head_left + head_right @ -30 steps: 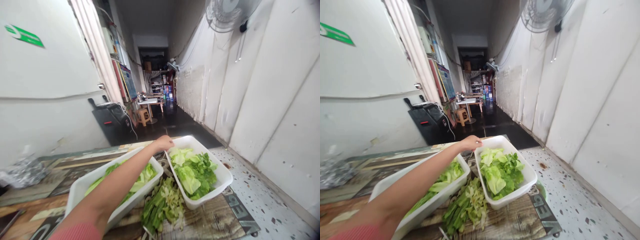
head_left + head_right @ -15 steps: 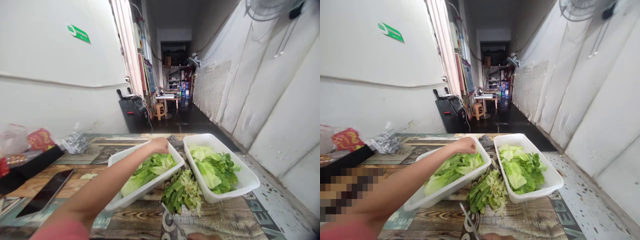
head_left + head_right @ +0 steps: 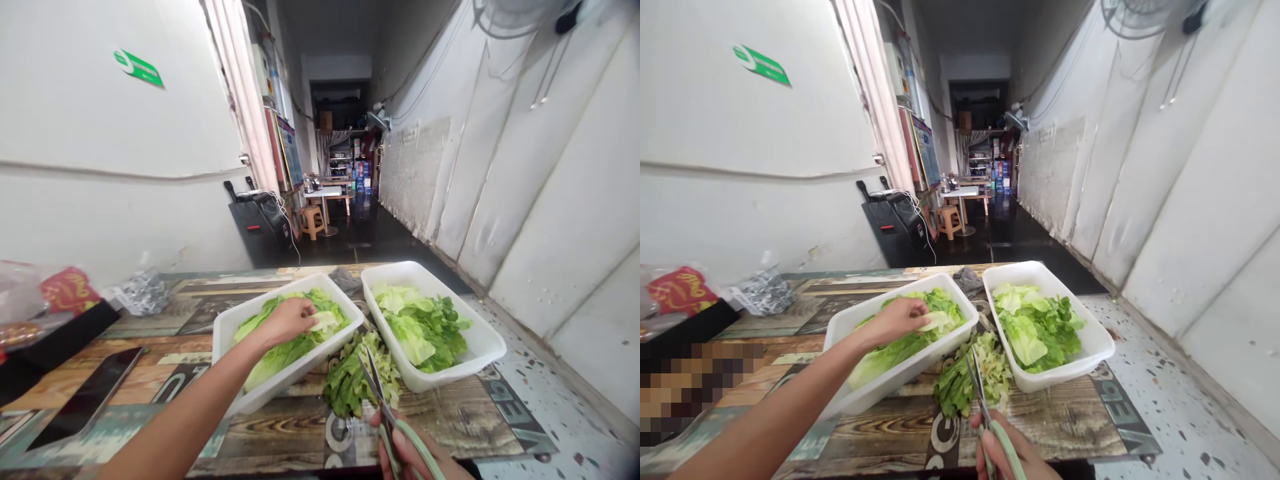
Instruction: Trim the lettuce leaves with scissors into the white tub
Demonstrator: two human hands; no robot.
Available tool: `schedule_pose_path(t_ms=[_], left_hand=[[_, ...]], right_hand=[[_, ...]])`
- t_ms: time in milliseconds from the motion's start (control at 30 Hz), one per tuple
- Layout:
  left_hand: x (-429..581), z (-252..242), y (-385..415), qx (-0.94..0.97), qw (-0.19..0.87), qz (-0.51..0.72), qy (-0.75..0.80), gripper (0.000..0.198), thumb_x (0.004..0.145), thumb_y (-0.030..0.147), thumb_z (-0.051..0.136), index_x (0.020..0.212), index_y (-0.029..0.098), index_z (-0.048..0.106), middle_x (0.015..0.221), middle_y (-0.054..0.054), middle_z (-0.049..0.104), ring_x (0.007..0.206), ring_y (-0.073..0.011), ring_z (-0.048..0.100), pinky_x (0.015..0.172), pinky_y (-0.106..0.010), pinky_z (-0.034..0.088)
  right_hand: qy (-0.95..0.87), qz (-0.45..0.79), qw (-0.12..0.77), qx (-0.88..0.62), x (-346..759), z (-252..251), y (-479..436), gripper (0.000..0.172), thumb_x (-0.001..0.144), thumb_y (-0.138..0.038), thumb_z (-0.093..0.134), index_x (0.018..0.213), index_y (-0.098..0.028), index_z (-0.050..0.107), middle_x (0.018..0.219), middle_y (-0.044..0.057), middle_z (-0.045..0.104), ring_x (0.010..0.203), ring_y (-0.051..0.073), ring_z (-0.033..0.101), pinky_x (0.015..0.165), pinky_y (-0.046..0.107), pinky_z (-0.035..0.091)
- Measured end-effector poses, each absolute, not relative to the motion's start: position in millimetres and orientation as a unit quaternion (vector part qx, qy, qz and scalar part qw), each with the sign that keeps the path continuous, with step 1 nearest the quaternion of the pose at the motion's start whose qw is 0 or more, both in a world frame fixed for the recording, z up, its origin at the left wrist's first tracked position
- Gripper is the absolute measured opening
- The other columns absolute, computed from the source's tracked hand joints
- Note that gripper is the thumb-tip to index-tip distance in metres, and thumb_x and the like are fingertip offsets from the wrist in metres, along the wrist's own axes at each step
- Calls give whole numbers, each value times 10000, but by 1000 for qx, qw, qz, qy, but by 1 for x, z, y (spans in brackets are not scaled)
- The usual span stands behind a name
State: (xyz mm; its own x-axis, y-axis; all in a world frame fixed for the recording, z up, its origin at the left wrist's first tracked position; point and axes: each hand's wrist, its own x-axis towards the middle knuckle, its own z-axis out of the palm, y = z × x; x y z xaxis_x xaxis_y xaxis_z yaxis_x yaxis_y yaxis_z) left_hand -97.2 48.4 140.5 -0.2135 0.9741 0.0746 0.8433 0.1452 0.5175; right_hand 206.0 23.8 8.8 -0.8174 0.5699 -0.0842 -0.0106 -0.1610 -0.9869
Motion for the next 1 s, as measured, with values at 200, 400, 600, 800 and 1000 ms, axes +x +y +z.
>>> schedule_pose_path(t_ms=[200,400,600,800,1000], left_hand=[[-46,126,17,517,329,453,648,529,732,376,689,1195,134,607,665,2,616,662,-181,631,603,-261,469],[-2,89,2,482,418,517,570,789,677,560,742,1316,138,556,761,1,590,592,-107,506,522,-222,406],[7,67,7,473,388,526,591,733,725,570,698,1255,74,592,602,3,576,526,-117,475,491,-228,363],[4,66,8,467,372,512,618,712,683,620,693,1131,68,668,480,61,420,465,-87,340,456,-213,245],[2,65,10,514,355,474,621,605,698,613,681,1027,108,734,505,28,498,488,-112,402,472,-226,294]], right_hand=[[-554,761,239,-238,196,23,19,593,802,-665,608,1141,-186,525,797,-15,567,593,99,561,589,234,439],[-630,690,245,-259,201,24,19,652,775,-735,563,1135,-193,526,684,-55,508,543,91,506,537,225,402],[-714,579,245,-308,211,28,18,548,853,-601,561,1189,-169,534,760,-10,541,609,127,507,581,266,435],[-779,461,269,-329,219,30,24,396,875,-445,576,1179,-191,572,982,60,661,865,214,574,801,332,439],[-769,474,276,-328,217,29,25,279,841,-410,621,978,-167,620,800,8,606,709,154,521,656,268,419]])
